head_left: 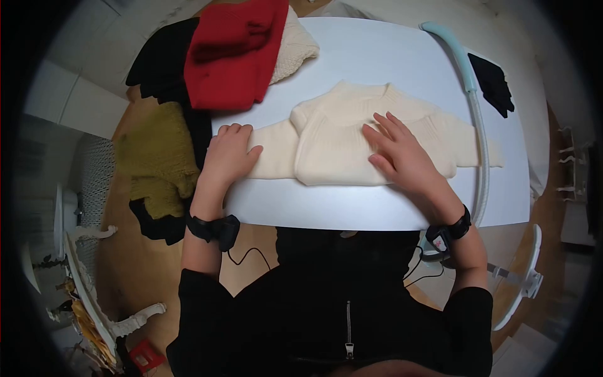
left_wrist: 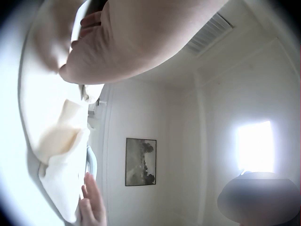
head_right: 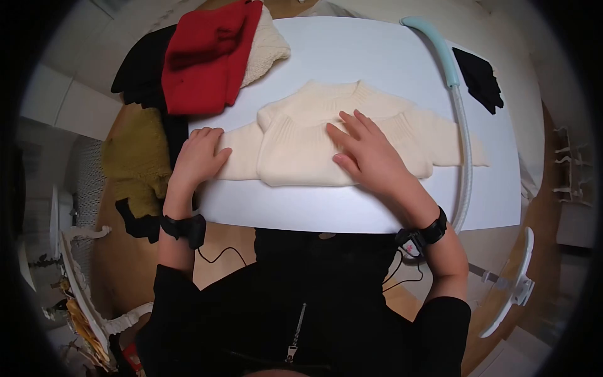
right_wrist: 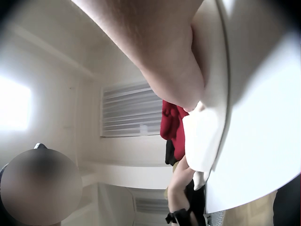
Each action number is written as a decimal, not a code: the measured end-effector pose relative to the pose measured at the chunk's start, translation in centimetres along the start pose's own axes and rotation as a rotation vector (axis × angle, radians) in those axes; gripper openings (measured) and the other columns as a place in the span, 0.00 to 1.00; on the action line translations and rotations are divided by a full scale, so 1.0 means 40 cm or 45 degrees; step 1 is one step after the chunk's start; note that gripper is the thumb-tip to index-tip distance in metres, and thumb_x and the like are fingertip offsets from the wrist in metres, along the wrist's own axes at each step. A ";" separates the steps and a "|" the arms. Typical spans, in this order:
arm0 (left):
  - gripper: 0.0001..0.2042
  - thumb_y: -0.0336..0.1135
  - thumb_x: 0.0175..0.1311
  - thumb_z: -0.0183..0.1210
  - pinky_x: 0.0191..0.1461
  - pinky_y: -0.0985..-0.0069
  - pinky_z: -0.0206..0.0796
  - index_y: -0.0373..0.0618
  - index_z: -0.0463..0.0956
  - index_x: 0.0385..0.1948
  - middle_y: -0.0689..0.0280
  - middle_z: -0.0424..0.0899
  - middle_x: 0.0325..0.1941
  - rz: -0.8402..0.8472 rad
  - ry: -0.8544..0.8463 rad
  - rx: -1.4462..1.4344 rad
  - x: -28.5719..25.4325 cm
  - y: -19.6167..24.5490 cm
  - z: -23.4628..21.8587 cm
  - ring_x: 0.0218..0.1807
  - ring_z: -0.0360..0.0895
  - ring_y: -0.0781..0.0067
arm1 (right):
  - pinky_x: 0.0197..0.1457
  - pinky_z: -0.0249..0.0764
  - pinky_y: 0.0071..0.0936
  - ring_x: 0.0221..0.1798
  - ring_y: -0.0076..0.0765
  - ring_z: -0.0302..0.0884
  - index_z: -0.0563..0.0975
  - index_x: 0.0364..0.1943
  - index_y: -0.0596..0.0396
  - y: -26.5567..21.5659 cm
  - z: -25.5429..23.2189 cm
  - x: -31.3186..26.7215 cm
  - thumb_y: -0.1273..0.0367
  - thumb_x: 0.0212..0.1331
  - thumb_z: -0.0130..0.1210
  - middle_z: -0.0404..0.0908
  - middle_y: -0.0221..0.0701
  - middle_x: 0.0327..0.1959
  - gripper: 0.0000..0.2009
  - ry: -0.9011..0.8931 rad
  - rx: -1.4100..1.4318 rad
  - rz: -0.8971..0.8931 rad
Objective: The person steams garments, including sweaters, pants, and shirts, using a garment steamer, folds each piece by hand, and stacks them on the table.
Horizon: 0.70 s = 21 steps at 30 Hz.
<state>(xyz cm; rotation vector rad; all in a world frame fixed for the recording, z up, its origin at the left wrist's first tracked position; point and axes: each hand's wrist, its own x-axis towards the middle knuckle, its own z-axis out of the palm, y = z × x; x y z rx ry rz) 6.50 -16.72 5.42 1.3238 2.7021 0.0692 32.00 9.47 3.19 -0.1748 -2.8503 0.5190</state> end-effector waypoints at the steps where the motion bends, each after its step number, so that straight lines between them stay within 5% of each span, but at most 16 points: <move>1: 0.24 0.42 0.57 0.61 0.65 0.59 0.63 0.37 0.75 0.53 0.52 0.79 0.54 -0.015 -0.012 0.027 -0.005 -0.007 -0.019 0.60 0.71 0.50 | 0.76 0.53 0.50 0.74 0.58 0.56 0.71 0.66 0.48 0.012 0.015 0.004 0.61 0.64 0.55 0.64 0.46 0.70 0.25 -0.072 -0.041 0.000; 3: 0.24 0.44 0.54 0.64 0.64 0.59 0.64 0.37 0.76 0.49 0.54 0.80 0.51 -0.092 -0.251 0.178 -0.011 -0.017 -0.039 0.59 0.72 0.51 | 0.78 0.49 0.51 0.76 0.57 0.54 0.71 0.66 0.47 0.037 0.028 0.004 0.58 0.65 0.54 0.62 0.45 0.72 0.25 -0.100 -0.097 -0.037; 8: 0.19 0.43 0.53 0.65 0.58 0.60 0.67 0.41 0.78 0.42 0.52 0.80 0.50 0.084 -0.290 0.272 0.004 -0.070 -0.067 0.55 0.73 0.51 | 0.79 0.46 0.48 0.77 0.54 0.53 0.71 0.66 0.46 0.043 0.017 0.001 0.59 0.65 0.53 0.61 0.43 0.73 0.25 -0.125 -0.087 -0.031; 11: 0.16 0.42 0.55 0.65 0.48 0.63 0.70 0.39 0.77 0.38 0.51 0.81 0.41 0.266 -0.306 0.165 0.028 -0.084 -0.123 0.44 0.77 0.54 | 0.79 0.46 0.47 0.76 0.54 0.53 0.71 0.66 0.47 0.050 0.017 0.004 0.59 0.64 0.54 0.62 0.42 0.73 0.25 -0.107 -0.077 -0.039; 14: 0.17 0.42 0.58 0.62 0.39 0.62 0.69 0.35 0.74 0.36 0.48 0.79 0.29 0.098 -0.255 -0.288 0.002 -0.062 -0.221 0.32 0.78 0.48 | 0.79 0.46 0.47 0.76 0.54 0.54 0.72 0.65 0.48 0.050 0.022 -0.007 0.60 0.64 0.54 0.63 0.43 0.73 0.25 -0.091 -0.034 -0.027; 18: 0.22 0.37 0.55 0.68 0.37 0.68 0.67 0.42 0.69 0.47 0.57 0.77 0.27 0.033 -0.467 -0.227 -0.029 -0.103 -0.284 0.29 0.75 0.63 | 0.79 0.48 0.47 0.76 0.54 0.55 0.73 0.64 0.48 0.058 0.017 -0.011 0.60 0.63 0.55 0.64 0.43 0.72 0.24 -0.049 0.004 -0.036; 21: 0.32 0.32 0.53 0.68 0.41 0.75 0.67 0.46 0.66 0.62 0.64 0.76 0.35 0.035 -0.541 -0.316 -0.053 -0.124 -0.313 0.35 0.73 0.76 | 0.79 0.49 0.47 0.75 0.53 0.56 0.73 0.63 0.47 0.066 0.028 -0.017 0.60 0.62 0.56 0.65 0.43 0.71 0.24 0.008 0.008 -0.043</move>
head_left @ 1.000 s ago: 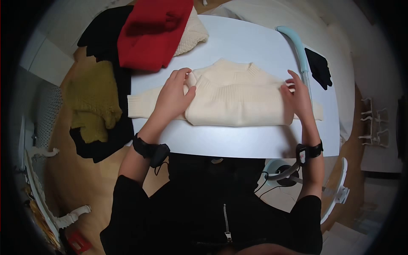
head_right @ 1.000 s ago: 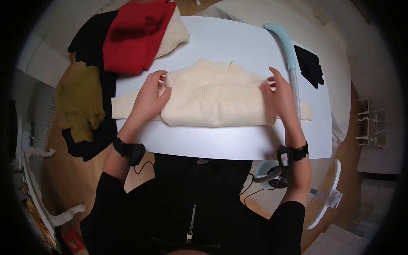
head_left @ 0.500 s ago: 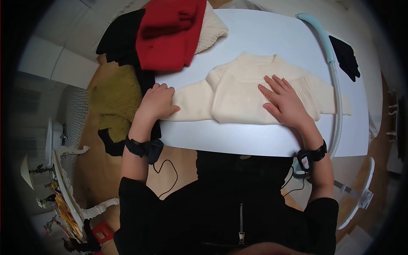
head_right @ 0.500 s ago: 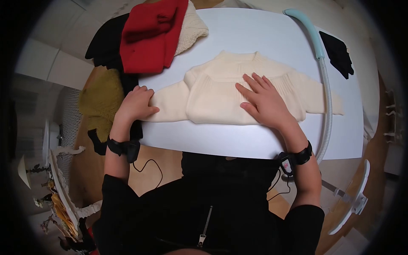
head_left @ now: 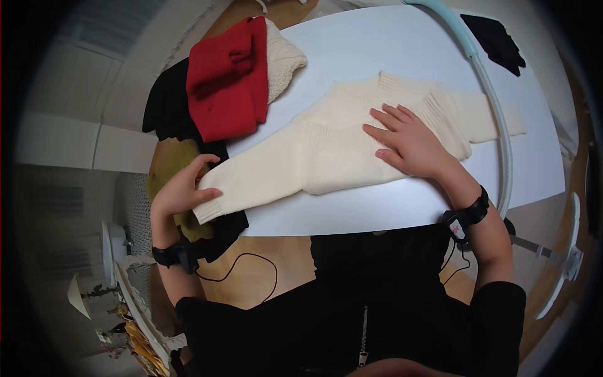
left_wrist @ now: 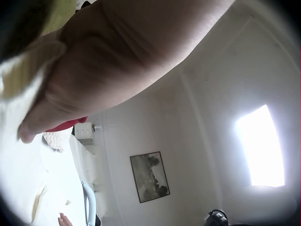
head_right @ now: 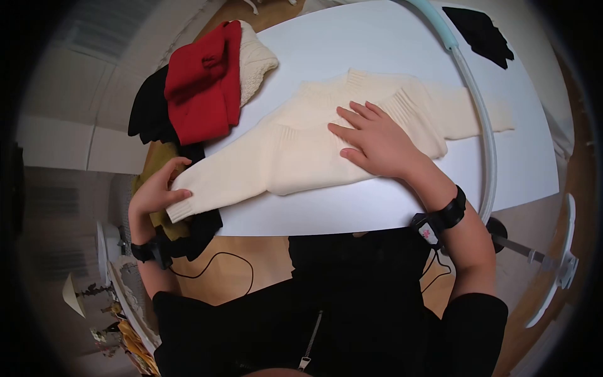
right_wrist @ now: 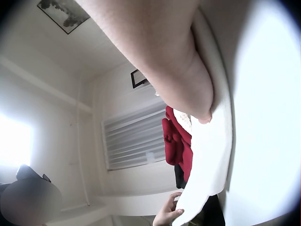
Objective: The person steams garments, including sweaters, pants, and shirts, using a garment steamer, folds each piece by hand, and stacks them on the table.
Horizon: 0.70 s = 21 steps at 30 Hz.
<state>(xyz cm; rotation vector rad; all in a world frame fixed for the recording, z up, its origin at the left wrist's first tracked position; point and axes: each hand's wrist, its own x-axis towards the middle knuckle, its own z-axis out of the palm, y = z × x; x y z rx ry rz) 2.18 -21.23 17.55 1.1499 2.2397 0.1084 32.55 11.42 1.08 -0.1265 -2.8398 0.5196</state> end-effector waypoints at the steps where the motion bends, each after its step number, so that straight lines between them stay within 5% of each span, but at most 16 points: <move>1: 0.32 0.32 0.53 0.68 0.41 0.75 0.67 0.46 0.66 0.62 0.64 0.76 0.35 0.007 -0.021 0.023 0.000 0.014 0.003 0.35 0.73 0.76 | 0.79 0.49 0.47 0.75 0.53 0.56 0.73 0.63 0.47 0.005 -0.001 -0.003 0.60 0.62 0.56 0.65 0.43 0.71 0.24 0.011 0.015 0.026; 6: 0.39 0.23 0.53 0.63 0.45 0.82 0.67 0.49 0.57 0.71 0.64 0.74 0.50 0.335 0.346 -0.561 0.042 0.155 0.040 0.39 0.71 0.80 | 0.78 0.49 0.50 0.76 0.55 0.55 0.73 0.64 0.49 0.012 0.001 -0.006 0.61 0.62 0.55 0.65 0.44 0.71 0.25 0.007 0.095 0.011; 8: 0.40 0.23 0.54 0.60 0.46 0.82 0.67 0.50 0.56 0.72 0.63 0.74 0.52 0.371 0.413 -0.532 0.096 0.227 0.077 0.43 0.71 0.79 | 0.78 0.49 0.50 0.75 0.55 0.55 0.73 0.64 0.49 0.014 -0.001 -0.007 0.61 0.62 0.55 0.65 0.43 0.71 0.25 0.008 0.088 0.005; 10: 0.38 0.23 0.55 0.60 0.38 0.84 0.65 0.48 0.57 0.71 0.64 0.74 0.52 0.664 0.512 -0.513 0.189 0.258 0.156 0.37 0.70 0.83 | 0.78 0.50 0.50 0.75 0.55 0.55 0.73 0.63 0.49 0.015 0.002 -0.005 0.61 0.62 0.55 0.66 0.43 0.71 0.25 0.021 0.082 0.002; 12: 0.34 0.23 0.58 0.58 0.34 0.85 0.65 0.46 0.58 0.70 0.66 0.74 0.50 0.466 0.270 -0.709 0.200 0.366 0.191 0.29 0.68 0.86 | 0.77 0.50 0.50 0.75 0.55 0.56 0.74 0.63 0.50 0.018 0.005 -0.005 0.61 0.61 0.55 0.66 0.43 0.71 0.25 0.017 0.083 -0.008; 13: 0.34 0.24 0.57 0.57 0.34 0.84 0.65 0.46 0.59 0.69 0.67 0.74 0.49 0.533 0.266 -0.783 0.229 0.387 0.231 0.29 0.69 0.85 | 0.77 0.50 0.50 0.75 0.55 0.56 0.74 0.63 0.50 0.020 0.005 -0.006 0.61 0.61 0.55 0.66 0.43 0.71 0.25 0.020 0.079 -0.004; 15: 0.32 0.23 0.58 0.56 0.39 0.85 0.65 0.46 0.62 0.68 0.68 0.73 0.48 0.579 0.317 -0.626 0.254 0.438 0.278 0.35 0.68 0.86 | 0.77 0.51 0.50 0.74 0.57 0.58 0.74 0.62 0.50 0.022 0.008 -0.005 0.63 0.61 0.54 0.67 0.44 0.70 0.24 0.026 0.145 0.007; 19: 0.29 0.26 0.59 0.57 0.42 0.75 0.70 0.47 0.64 0.66 0.61 0.76 0.49 0.715 0.560 -0.392 0.290 0.503 0.373 0.35 0.74 0.72 | 0.75 0.56 0.45 0.71 0.51 0.63 0.73 0.63 0.53 0.033 0.017 0.010 0.67 0.65 0.51 0.70 0.42 0.68 0.21 0.070 0.192 -0.009; 21: 0.29 0.28 0.62 0.58 0.50 0.71 0.72 0.45 0.63 0.67 0.56 0.76 0.53 0.572 0.411 -0.479 0.277 0.544 0.391 0.44 0.79 0.64 | 0.71 0.61 0.33 0.66 0.37 0.70 0.76 0.56 0.54 0.031 0.012 0.015 0.72 0.67 0.47 0.76 0.37 0.62 0.15 0.253 1.265 0.406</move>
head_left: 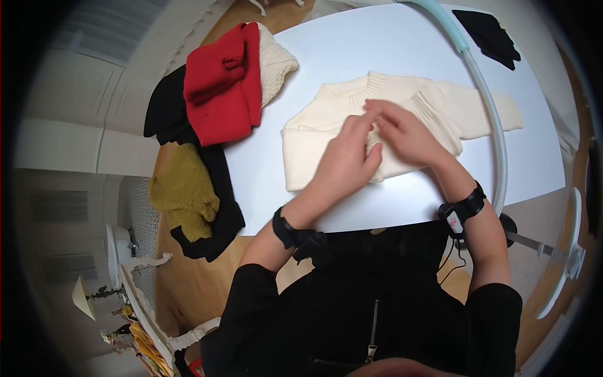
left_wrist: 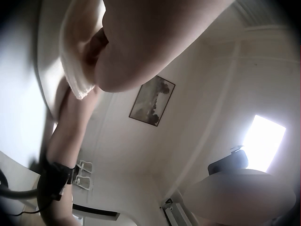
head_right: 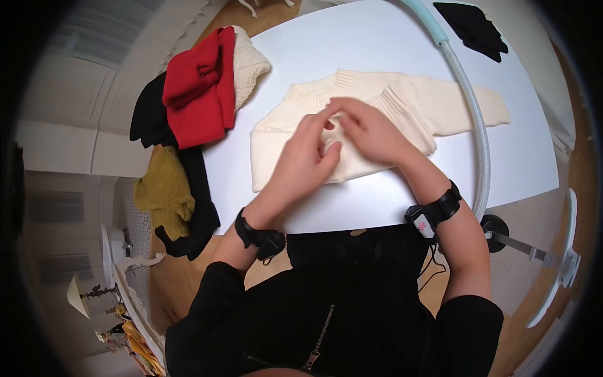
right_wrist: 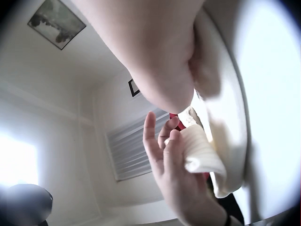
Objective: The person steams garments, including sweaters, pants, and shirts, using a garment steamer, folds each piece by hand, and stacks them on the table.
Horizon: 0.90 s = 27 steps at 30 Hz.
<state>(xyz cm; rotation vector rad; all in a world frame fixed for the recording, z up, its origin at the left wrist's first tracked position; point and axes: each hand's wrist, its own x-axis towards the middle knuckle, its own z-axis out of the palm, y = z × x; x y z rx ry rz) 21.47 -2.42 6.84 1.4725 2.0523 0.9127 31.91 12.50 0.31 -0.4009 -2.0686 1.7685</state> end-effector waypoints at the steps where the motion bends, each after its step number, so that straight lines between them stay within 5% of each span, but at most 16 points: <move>1: 0.29 0.28 0.62 0.58 0.50 0.71 0.72 0.45 0.63 0.67 0.56 0.76 0.53 -0.008 0.005 -0.001 -0.006 -0.001 0.017 0.44 0.79 0.64 | 0.71 0.61 0.33 0.66 0.37 0.70 0.76 0.56 0.54 0.000 -0.008 0.005 0.72 0.67 0.47 0.76 0.37 0.62 0.15 -0.009 0.002 0.001; 3: 0.29 0.29 0.64 0.58 0.58 0.71 0.70 0.42 0.61 0.68 0.52 0.74 0.57 0.141 -0.084 -0.362 -0.016 -0.015 0.050 0.55 0.79 0.60 | 0.71 0.63 0.30 0.66 0.31 0.70 0.74 0.58 0.60 0.003 -0.039 0.021 0.71 0.72 0.44 0.76 0.34 0.60 0.15 0.200 0.277 0.095; 5: 0.30 0.28 0.64 0.58 0.66 0.69 0.66 0.40 0.59 0.69 0.51 0.71 0.64 0.273 -0.143 -0.262 -0.033 -0.040 0.027 0.62 0.75 0.55 | 0.70 0.63 0.29 0.64 0.32 0.71 0.75 0.56 0.60 0.018 -0.052 0.028 0.71 0.72 0.45 0.77 0.35 0.59 0.14 0.279 0.375 0.111; 7: 0.33 0.31 0.62 0.60 0.71 0.62 0.61 0.42 0.58 0.70 0.52 0.65 0.70 0.571 -0.202 0.277 -0.051 -0.056 -0.016 0.68 0.69 0.50 | 0.70 0.64 0.29 0.62 0.31 0.73 0.75 0.55 0.60 0.021 -0.051 0.029 0.70 0.72 0.46 0.78 0.34 0.58 0.14 0.260 0.429 0.130; 12: 0.34 0.37 0.58 0.65 0.76 0.52 0.49 0.43 0.63 0.68 0.52 0.66 0.71 0.469 -0.231 0.851 -0.067 -0.087 -0.020 0.74 0.58 0.44 | 0.68 0.65 0.28 0.60 0.29 0.74 0.77 0.54 0.60 -0.001 -0.040 0.022 0.69 0.72 0.47 0.80 0.34 0.55 0.13 0.218 0.230 0.191; 16: 0.34 0.38 0.59 0.64 0.76 0.48 0.48 0.42 0.61 0.69 0.52 0.63 0.73 0.361 -0.295 0.708 -0.061 -0.109 -0.015 0.75 0.55 0.45 | 0.68 0.65 0.28 0.60 0.30 0.74 0.77 0.53 0.60 0.016 -0.047 0.030 0.68 0.73 0.46 0.79 0.35 0.55 0.14 0.240 0.354 0.176; 19: 0.35 0.37 0.58 0.64 0.75 0.48 0.48 0.42 0.61 0.69 0.51 0.62 0.73 0.305 -0.067 0.360 -0.054 -0.097 -0.010 0.75 0.54 0.44 | 0.69 0.66 0.28 0.61 0.30 0.74 0.77 0.53 0.60 0.019 -0.051 0.032 0.67 0.74 0.45 0.79 0.35 0.55 0.14 0.260 0.524 0.170; 22: 0.36 0.48 0.62 0.61 0.76 0.45 0.45 0.45 0.60 0.70 0.49 0.60 0.74 0.345 -0.001 0.786 -0.057 -0.073 0.050 0.75 0.53 0.40 | 0.68 0.66 0.28 0.61 0.30 0.75 0.77 0.53 0.61 0.019 -0.050 0.034 0.67 0.74 0.45 0.79 0.36 0.55 0.14 0.262 0.535 0.168; 27: 0.37 0.55 0.65 0.55 0.78 0.46 0.37 0.45 0.57 0.72 0.48 0.57 0.75 0.404 -0.077 0.854 -0.061 -0.094 0.082 0.76 0.51 0.40 | 0.68 0.66 0.27 0.60 0.31 0.75 0.77 0.52 0.61 0.012 -0.051 0.031 0.67 0.74 0.45 0.80 0.36 0.55 0.14 0.277 0.439 0.150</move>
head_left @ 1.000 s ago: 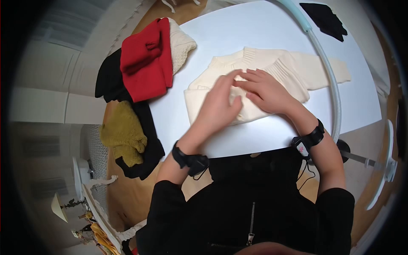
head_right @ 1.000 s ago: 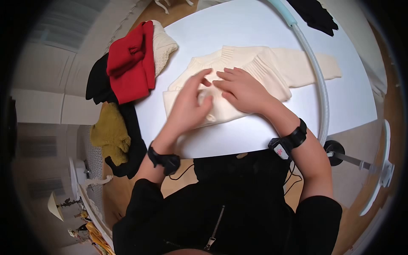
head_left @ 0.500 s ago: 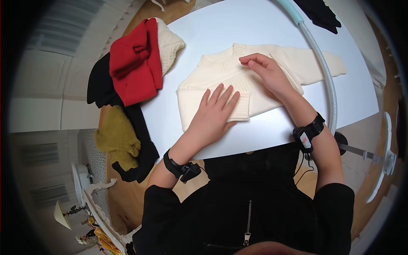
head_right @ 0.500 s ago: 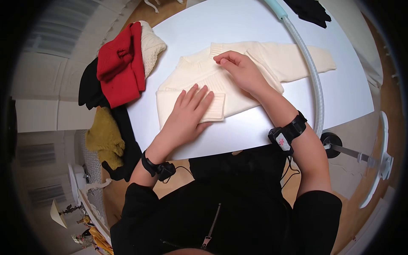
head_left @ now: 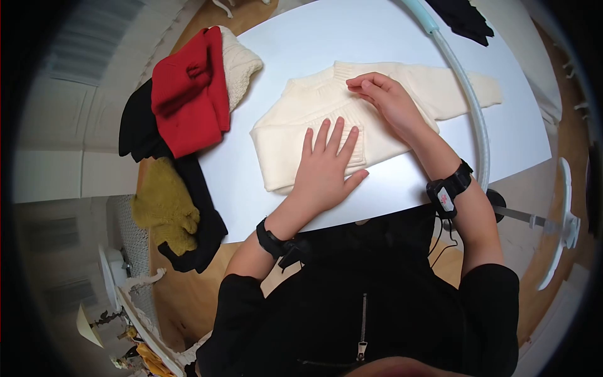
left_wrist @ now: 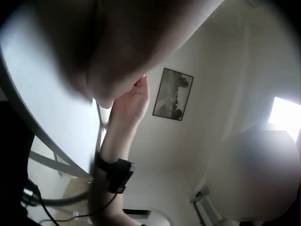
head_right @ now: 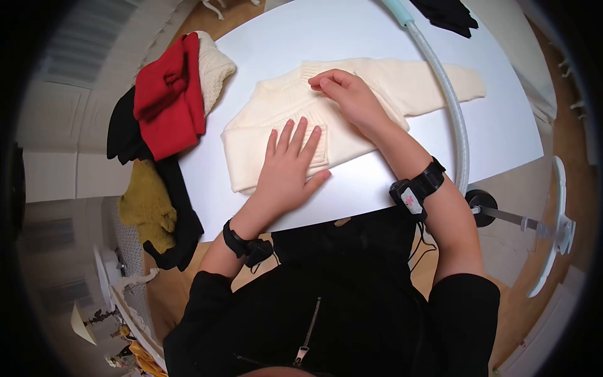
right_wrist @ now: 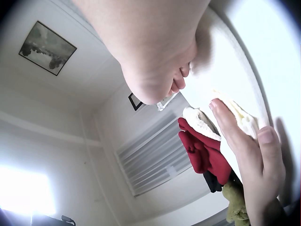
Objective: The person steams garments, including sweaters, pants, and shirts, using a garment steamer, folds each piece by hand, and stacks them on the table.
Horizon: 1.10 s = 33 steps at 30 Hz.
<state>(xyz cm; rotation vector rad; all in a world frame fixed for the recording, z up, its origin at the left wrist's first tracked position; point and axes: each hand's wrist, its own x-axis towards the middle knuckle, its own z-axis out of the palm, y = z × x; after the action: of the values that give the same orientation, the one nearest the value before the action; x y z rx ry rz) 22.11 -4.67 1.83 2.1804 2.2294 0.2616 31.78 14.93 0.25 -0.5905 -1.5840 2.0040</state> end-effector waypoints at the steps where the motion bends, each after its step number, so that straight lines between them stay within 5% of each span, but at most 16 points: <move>1: 0.36 0.54 0.65 0.55 0.78 0.46 0.37 0.45 0.57 0.72 0.47 0.56 0.75 -0.005 -0.025 -0.033 -0.001 -0.002 -0.008 0.76 0.50 0.40 | 0.67 0.67 0.28 0.60 0.31 0.75 0.77 0.52 0.61 0.005 0.001 0.002 0.67 0.74 0.46 0.80 0.36 0.54 0.13 -0.003 0.016 0.009; 9: 0.30 0.53 0.67 0.51 0.78 0.47 0.34 0.53 0.64 0.70 0.52 0.60 0.75 -0.092 0.026 -0.066 0.027 -0.053 0.008 0.77 0.52 0.47 | 0.60 0.74 0.30 0.55 0.32 0.79 0.76 0.50 0.61 -0.045 0.001 -0.018 0.68 0.72 0.48 0.81 0.36 0.50 0.12 0.036 -0.002 -0.028; 15: 0.29 0.53 0.66 0.52 0.79 0.48 0.35 0.52 0.67 0.68 0.55 0.61 0.75 -0.174 0.050 -0.113 -0.041 -0.101 -0.011 0.77 0.53 0.50 | 0.47 0.80 0.26 0.44 0.29 0.82 0.78 0.48 0.61 -0.135 -0.100 -0.179 0.67 0.70 0.51 0.84 0.36 0.43 0.11 0.108 0.023 0.000; 18: 0.29 0.53 0.66 0.52 0.79 0.49 0.35 0.52 0.67 0.67 0.55 0.61 0.75 -0.209 0.067 -0.113 -0.076 -0.128 -0.020 0.77 0.53 0.50 | 0.50 0.80 0.28 0.47 0.32 0.82 0.75 0.53 0.62 -0.113 -0.132 -0.265 0.66 0.70 0.51 0.83 0.38 0.46 0.14 0.025 -0.080 0.232; 21: 0.29 0.52 0.67 0.52 0.79 0.49 0.34 0.51 0.67 0.68 0.54 0.61 0.75 -0.227 0.051 -0.114 -0.103 -0.152 -0.027 0.77 0.52 0.50 | 0.60 0.77 0.35 0.57 0.39 0.79 0.69 0.59 0.66 -0.091 -0.130 -0.334 0.67 0.70 0.50 0.77 0.46 0.56 0.19 0.227 -0.084 0.308; 24: 0.28 0.51 0.68 0.51 0.79 0.49 0.35 0.49 0.66 0.68 0.54 0.61 0.75 -0.242 0.043 -0.176 -0.118 -0.168 -0.028 0.77 0.52 0.50 | 0.74 0.64 0.45 0.71 0.53 0.63 0.58 0.64 0.77 -0.066 -0.173 -0.355 0.70 0.69 0.47 0.62 0.59 0.67 0.25 0.577 0.342 0.143; 27: 0.28 0.51 0.69 0.50 0.79 0.50 0.35 0.48 0.66 0.67 0.54 0.60 0.75 -0.166 0.116 -0.144 -0.126 -0.171 -0.013 0.77 0.52 0.50 | 0.75 0.63 0.47 0.71 0.54 0.64 0.57 0.64 0.78 -0.064 -0.191 -0.296 0.68 0.70 0.47 0.61 0.60 0.67 0.27 0.599 0.666 0.154; 32: 0.28 0.51 0.69 0.50 0.79 0.50 0.35 0.48 0.67 0.67 0.54 0.61 0.75 -0.151 0.164 -0.178 -0.130 -0.178 -0.012 0.77 0.53 0.51 | 0.72 0.66 0.44 0.59 0.44 0.74 0.73 0.45 0.71 -0.029 -0.234 -0.178 0.62 0.71 0.51 0.78 0.46 0.50 0.19 0.271 1.154 0.225; 33: 0.28 0.51 0.69 0.51 0.79 0.50 0.35 0.49 0.67 0.68 0.54 0.62 0.75 -0.147 0.164 -0.190 -0.131 -0.177 -0.010 0.77 0.53 0.51 | 0.67 0.72 0.41 0.52 0.39 0.77 0.75 0.39 0.65 -0.043 -0.194 -0.157 0.58 0.71 0.53 0.80 0.38 0.41 0.18 0.392 0.989 0.197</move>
<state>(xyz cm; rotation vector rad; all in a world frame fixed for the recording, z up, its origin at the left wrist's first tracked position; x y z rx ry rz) 15.18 -10.04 0.75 2.0060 2.3067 0.5612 41.66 17.09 0.34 -0.6628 -0.5162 2.2814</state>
